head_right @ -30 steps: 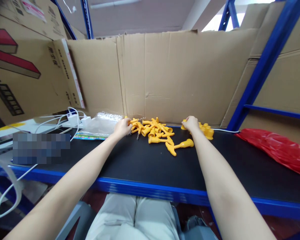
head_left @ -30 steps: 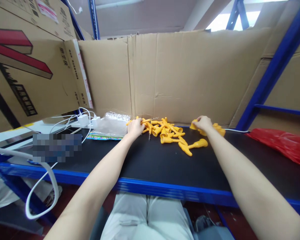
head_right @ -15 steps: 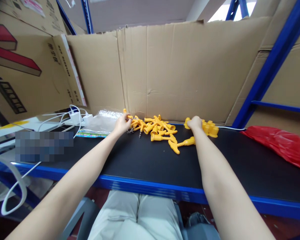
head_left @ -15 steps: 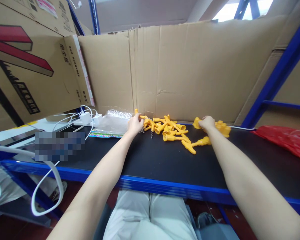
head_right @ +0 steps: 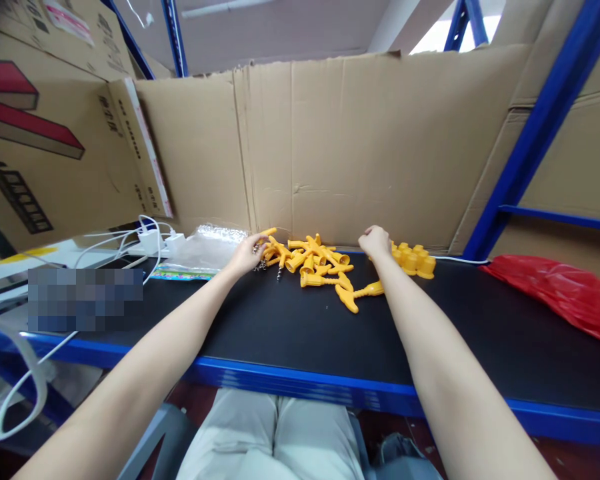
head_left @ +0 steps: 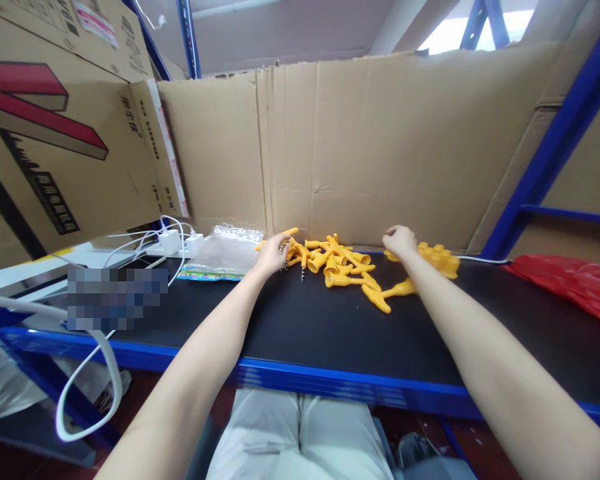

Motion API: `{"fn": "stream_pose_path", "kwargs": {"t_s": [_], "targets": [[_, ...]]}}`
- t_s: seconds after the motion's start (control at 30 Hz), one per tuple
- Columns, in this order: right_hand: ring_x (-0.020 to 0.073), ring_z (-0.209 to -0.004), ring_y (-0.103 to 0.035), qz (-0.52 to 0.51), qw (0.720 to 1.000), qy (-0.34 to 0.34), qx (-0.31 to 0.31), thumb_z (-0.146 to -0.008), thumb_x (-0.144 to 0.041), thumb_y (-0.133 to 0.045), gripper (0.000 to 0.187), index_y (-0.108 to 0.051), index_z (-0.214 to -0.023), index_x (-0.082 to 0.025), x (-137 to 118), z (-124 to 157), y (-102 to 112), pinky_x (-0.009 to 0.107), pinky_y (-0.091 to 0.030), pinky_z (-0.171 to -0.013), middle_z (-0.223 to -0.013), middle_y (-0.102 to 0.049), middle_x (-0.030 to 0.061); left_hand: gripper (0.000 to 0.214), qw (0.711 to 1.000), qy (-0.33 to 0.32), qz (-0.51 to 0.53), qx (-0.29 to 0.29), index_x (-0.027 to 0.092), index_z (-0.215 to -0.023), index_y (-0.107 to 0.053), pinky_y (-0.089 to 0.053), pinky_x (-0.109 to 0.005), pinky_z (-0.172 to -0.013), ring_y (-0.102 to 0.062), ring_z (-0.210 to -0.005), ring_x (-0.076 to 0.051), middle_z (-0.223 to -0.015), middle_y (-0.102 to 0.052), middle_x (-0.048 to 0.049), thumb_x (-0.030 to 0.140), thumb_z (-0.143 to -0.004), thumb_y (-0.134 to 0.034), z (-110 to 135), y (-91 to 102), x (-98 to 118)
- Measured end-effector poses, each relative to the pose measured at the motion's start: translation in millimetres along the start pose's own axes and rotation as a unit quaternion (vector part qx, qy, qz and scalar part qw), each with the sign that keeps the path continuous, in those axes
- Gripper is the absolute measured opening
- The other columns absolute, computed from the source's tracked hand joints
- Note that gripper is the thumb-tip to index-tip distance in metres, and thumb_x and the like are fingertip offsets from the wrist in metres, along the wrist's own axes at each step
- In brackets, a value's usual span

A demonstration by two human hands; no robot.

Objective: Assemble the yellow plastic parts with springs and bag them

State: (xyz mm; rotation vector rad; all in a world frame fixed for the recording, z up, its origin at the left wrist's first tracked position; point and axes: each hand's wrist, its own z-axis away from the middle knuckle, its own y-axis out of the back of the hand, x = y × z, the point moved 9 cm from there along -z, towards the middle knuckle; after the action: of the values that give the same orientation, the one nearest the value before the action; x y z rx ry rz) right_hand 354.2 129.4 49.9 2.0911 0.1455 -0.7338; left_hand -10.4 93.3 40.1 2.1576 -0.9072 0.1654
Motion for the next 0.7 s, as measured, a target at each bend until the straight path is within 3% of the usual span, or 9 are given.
{"fn": "stream_pose_path", "kwargs": {"t_s": [0.13,0.37,0.53,0.7], "targets": [[0.0233,-0.101,-0.060,-0.016,0.997,0.074,-0.027,-0.072,-0.019,-0.056,0.028,-0.068,-0.097,-0.018,-46.5,11.3,-13.0,0.034,-0.045,-0.088,-0.103,-0.067,0.0097,0.044,0.998,-0.012,-0.024,-0.053,0.016,-0.125,-0.049,-0.040,-0.037,-0.098,-0.052,-0.113,-0.021,-0.120,-0.058,-0.0113,0.011,-0.083,-0.041,1.6,-21.9,-8.3],[0.0180,-0.106,-0.057,-0.005,0.954,0.259,-0.149,-0.081,-0.024,-0.054,0.037,-0.058,-0.116,-0.011,-133.3,52.3,-57.0,0.027,-0.042,-0.092,-0.116,-0.061,0.0120,0.053,0.977,0.026,-0.119,-0.176,0.018,-0.135,-0.035,-0.031,-0.046,-0.104,-0.037,-0.128,-0.029,-0.138,-0.043,-0.0135,0.037,-0.087,-0.042,12.4,-51.9,-13.2],[0.0194,-0.119,-0.049,0.074,0.930,0.307,-0.189,-0.086,-0.028,-0.050,0.046,-0.048,-0.128,-0.011,-163.6,68.3,-84.8,0.027,-0.037,-0.098,-0.131,-0.051,0.0127,0.051,0.968,0.056,-0.159,-0.184,0.019,-0.137,-0.031,-0.024,-0.046,-0.107,-0.026,-0.135,-0.028,-0.146,-0.029,-0.0154,0.041,-0.091,-0.031,17.3,-56.9,-16.7],[0.0214,-0.117,-0.050,0.111,0.919,0.316,-0.208,-0.087,-0.026,-0.047,0.037,-0.053,-0.123,-0.016,-179.3,72.6,-103.6,0.029,-0.038,-0.095,-0.128,-0.054,0.0123,0.049,0.969,0.044,-0.173,-0.173,0.018,-0.136,-0.035,-0.023,-0.041,-0.107,-0.030,-0.132,-0.027,-0.143,-0.031,-0.0153,0.036,-0.091,-0.034,17.5,-54.9,-12.7]]}}
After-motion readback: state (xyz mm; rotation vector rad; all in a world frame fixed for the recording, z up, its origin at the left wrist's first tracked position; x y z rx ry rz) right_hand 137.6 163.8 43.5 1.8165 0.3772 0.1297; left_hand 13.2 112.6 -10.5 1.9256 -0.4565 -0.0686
